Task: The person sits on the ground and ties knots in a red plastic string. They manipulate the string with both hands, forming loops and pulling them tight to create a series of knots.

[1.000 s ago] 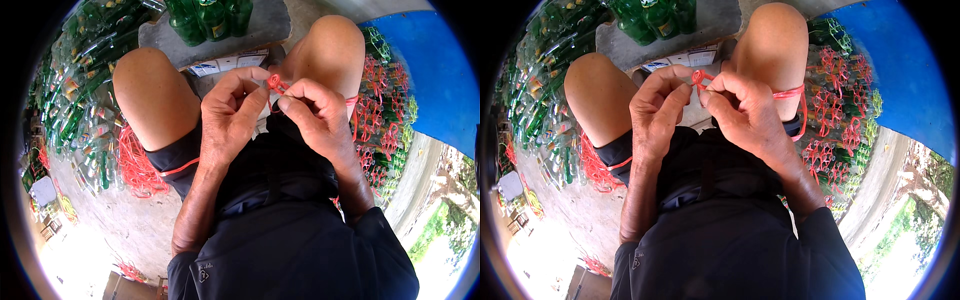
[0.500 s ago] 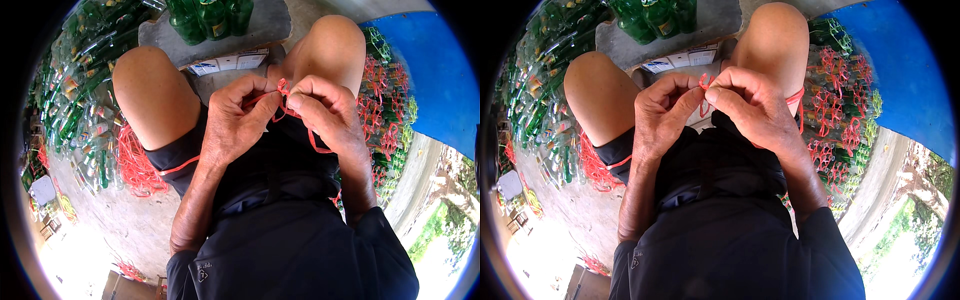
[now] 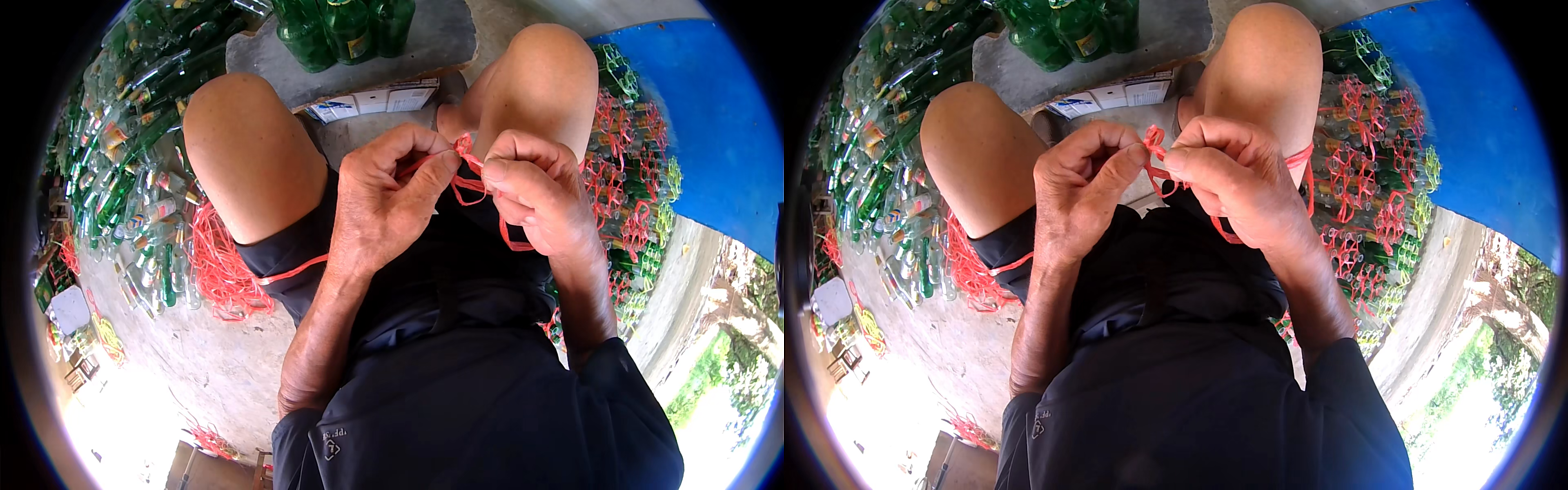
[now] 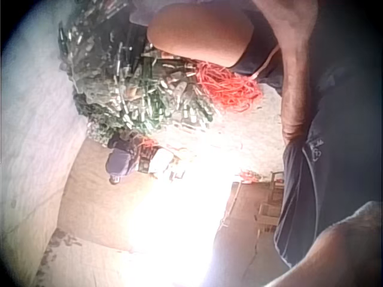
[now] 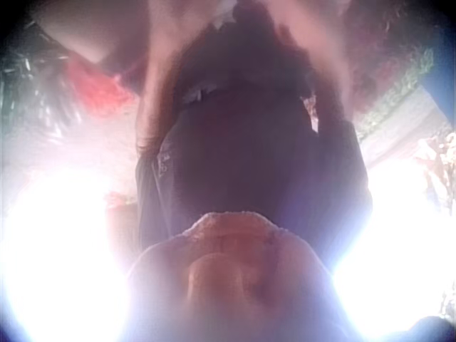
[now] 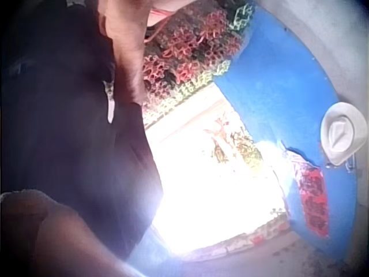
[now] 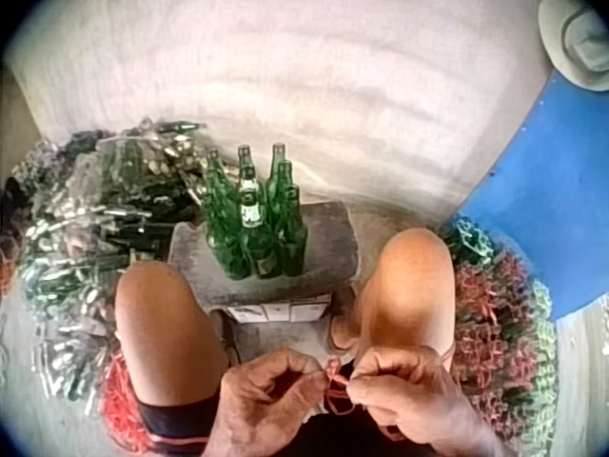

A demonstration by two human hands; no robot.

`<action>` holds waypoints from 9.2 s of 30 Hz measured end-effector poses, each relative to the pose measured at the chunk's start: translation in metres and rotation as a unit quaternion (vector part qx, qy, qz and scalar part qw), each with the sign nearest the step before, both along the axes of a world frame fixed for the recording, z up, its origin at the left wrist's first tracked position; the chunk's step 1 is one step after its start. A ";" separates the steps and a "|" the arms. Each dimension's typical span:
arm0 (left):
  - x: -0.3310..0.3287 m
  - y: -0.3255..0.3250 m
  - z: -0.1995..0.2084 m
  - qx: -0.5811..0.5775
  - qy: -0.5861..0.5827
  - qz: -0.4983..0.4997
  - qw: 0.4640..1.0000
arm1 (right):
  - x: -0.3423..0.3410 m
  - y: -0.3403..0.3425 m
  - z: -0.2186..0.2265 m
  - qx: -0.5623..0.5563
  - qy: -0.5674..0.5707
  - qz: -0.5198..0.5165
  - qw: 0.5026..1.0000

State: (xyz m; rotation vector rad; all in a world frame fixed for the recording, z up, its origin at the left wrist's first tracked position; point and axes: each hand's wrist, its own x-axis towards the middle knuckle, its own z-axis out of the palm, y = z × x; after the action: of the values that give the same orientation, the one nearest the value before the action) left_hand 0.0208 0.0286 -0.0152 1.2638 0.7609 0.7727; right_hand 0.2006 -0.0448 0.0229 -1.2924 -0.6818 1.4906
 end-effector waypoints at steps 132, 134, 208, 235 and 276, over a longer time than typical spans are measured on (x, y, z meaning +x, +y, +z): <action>0.010 0.000 -0.008 0.315 0.109 0.116 0.936 | 0.006 0.032 -0.014 0.076 -0.257 0.115 0.957; 0.009 0.000 -0.004 0.290 0.098 0.104 0.946 | 0.009 0.034 -0.011 0.074 -0.256 0.143 0.953; -0.014 -0.008 0.010 0.371 0.198 0.044 0.906 | -0.009 0.016 -0.005 0.008 -0.265 0.134 0.955; -0.013 -0.019 0.001 0.165 0.068 0.075 0.981 | -0.007 0.018 -0.008 0.034 -0.223 0.145 0.963; -0.020 -0.022 0.005 0.047 0.058 0.079 0.994 | -0.013 0.006 0.012 0.086 -0.197 0.108 0.971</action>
State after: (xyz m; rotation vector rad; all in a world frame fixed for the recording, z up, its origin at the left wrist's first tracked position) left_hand 0.0013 0.0071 -0.0103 1.3542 0.9364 0.8768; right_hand 0.1873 -0.0389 0.0347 -1.4266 -1.2186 1.3177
